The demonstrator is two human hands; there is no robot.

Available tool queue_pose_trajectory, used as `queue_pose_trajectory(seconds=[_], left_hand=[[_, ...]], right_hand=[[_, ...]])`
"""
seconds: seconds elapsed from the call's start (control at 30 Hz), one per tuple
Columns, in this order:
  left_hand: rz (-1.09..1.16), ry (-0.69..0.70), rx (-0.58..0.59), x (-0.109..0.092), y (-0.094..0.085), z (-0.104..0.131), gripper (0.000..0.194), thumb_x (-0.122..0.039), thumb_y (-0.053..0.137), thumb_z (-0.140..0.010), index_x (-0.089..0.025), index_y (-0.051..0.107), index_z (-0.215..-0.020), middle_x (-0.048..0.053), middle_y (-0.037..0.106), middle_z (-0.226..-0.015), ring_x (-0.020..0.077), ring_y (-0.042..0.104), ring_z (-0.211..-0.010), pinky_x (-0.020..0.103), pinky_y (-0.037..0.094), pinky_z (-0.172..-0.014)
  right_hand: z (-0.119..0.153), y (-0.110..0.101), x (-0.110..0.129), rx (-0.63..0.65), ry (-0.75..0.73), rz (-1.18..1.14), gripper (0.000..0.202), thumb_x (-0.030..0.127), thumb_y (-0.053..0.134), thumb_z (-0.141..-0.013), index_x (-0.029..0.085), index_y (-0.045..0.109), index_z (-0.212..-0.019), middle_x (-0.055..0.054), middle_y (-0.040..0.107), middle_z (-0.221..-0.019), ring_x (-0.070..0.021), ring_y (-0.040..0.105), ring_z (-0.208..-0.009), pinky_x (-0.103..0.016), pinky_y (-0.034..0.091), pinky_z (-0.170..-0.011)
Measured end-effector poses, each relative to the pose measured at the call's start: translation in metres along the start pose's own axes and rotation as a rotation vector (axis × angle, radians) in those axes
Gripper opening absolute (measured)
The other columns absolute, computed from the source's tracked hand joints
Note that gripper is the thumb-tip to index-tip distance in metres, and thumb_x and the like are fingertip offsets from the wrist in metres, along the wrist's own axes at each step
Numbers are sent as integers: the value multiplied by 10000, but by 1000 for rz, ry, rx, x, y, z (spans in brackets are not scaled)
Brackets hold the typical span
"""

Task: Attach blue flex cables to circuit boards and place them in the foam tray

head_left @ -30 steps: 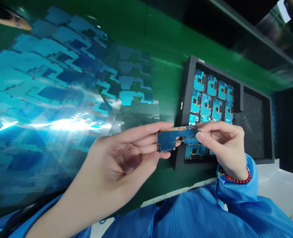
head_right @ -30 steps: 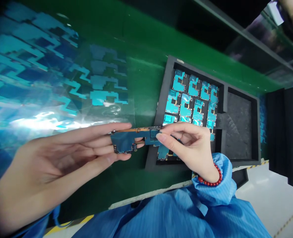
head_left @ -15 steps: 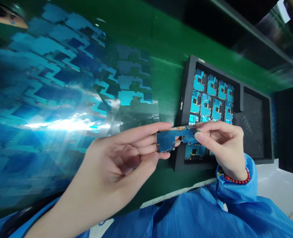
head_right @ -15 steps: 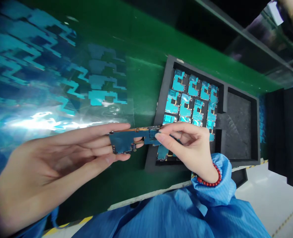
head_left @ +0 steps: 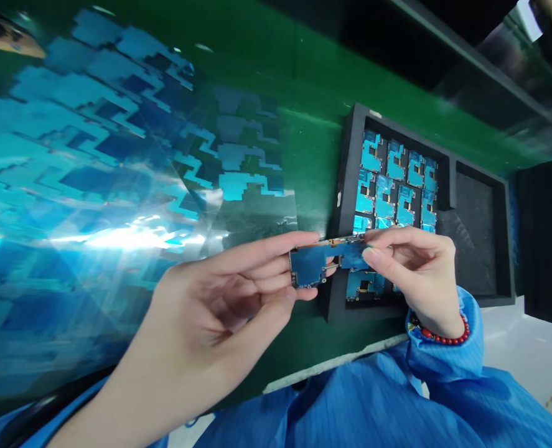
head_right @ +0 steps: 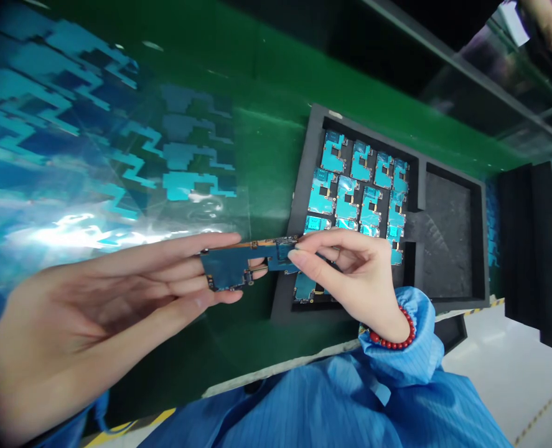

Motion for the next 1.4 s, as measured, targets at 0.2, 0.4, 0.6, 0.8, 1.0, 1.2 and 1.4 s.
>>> queue_pose_trajectory(seconds=[0.2,0.4,0.6,0.8,1.0,1.2,1.4], left_hand=[[28,-126,-123,3,-3,2,292,-205,695,-628,-360,784,-859,-74,771,-779,139,728,-609,227,619,-708],[19,-78,-66,6,-4,-5,317,-186,759,-600,-340,786,-876,-45,768,-748,187,737,-592,276,629,-684],[30,-78,-103,4,-1,-1,292,-185,744,-626,-360,782,-856,-74,767,-739,157,742,-631,221,618,-691],[-63,-16,-142,1,-5,-2,284,-199,752,-637,-371,777,-861,-89,752,-663,145,728,-571,190,617,-628],[-173,-22,-196,3,-13,-2,235,-253,772,-643,-354,771,-856,-92,734,-616,151,718,-547,216,628,-618],[-229,6,-209,1,-13,-1,220,-299,783,-638,-357,766,-849,-95,725,-597,157,716,-551,208,617,-576],[-220,14,-214,-1,-12,-1,218,-281,783,-643,-364,762,-843,-107,729,-598,125,716,-553,147,596,-602]], right_hand=[[0,0,-1,-2,23,34,81,137,785,-729,206,744,-741,7,743,-757,-133,711,-699,-230,635,-673],[0,1,-1,-4,25,50,81,131,781,-728,201,741,-736,3,743,-756,-135,713,-700,-222,633,-661],[0,1,-3,6,31,32,115,104,777,-722,212,747,-748,9,745,-769,-135,711,-718,-225,629,-680],[0,1,-4,8,38,47,90,125,780,-721,206,743,-732,5,741,-756,-146,713,-739,-238,627,-686],[1,5,-4,38,7,28,69,145,764,-743,203,728,-747,3,729,-759,-137,692,-747,-244,609,-702],[1,7,-2,56,-40,150,54,199,726,-789,188,681,-763,-3,700,-744,-131,651,-703,-270,566,-685],[1,6,1,16,-95,245,107,209,717,-798,186,643,-725,19,643,-658,-100,573,-604,-241,517,-596]])
Point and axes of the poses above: each hand's wrist, its own z-axis away from the middle knuckle, its own y-axis out of the palm, x = y × z, the point moved 8 cm from there along -z, towards the middle knuckle
